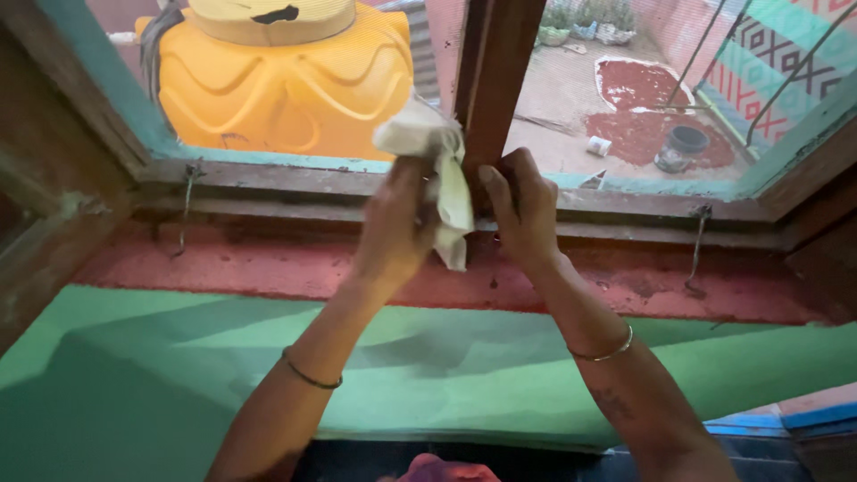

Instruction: The person wipes the wooden frame of a window using a white cloth. They systematically clean the vertical and horizontal sections of the frame, moving from the upper parts down to the lower sill.

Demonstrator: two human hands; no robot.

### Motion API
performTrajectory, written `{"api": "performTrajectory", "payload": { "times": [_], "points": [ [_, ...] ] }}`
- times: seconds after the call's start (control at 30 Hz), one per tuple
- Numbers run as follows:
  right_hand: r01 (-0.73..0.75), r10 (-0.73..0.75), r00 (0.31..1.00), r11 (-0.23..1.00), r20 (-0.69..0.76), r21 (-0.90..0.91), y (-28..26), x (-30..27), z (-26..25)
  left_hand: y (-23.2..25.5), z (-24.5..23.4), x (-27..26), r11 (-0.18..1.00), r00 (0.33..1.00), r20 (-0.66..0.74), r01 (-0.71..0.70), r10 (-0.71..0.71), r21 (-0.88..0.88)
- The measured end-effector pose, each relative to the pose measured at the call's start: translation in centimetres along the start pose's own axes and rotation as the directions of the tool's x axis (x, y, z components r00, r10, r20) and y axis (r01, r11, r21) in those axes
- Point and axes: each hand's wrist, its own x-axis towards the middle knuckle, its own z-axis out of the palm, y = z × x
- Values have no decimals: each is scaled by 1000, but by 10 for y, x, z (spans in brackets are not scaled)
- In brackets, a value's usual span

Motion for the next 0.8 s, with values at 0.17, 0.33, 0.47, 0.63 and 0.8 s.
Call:
{"api": "performTrajectory", "payload": {
  "times": [0.17,0.33,0.47,0.63,0.8],
  "points": [
    [17,-17,1000,1000,-23,-15,4,-4,0,-15,9,3,987,976,-178,-142,128,-70],
    [90,-67,976,990,-207,105,18,-14,-4,-13,31,-28,990,986,-102,-124,130,62],
    [331,-290,941,897,-173,293,16,-17,-5,-11,10,-28,975,993,33,119,-115,-188],
    [620,-622,773,782,-125,-56,-5,-11,-10,6,-15,-15,664,942,285,99,178,-742],
    [467,-519,819,851,-246,-240,3,-11,-17,17,-8,-2,831,982,115,-61,149,-554]
  ]
}}
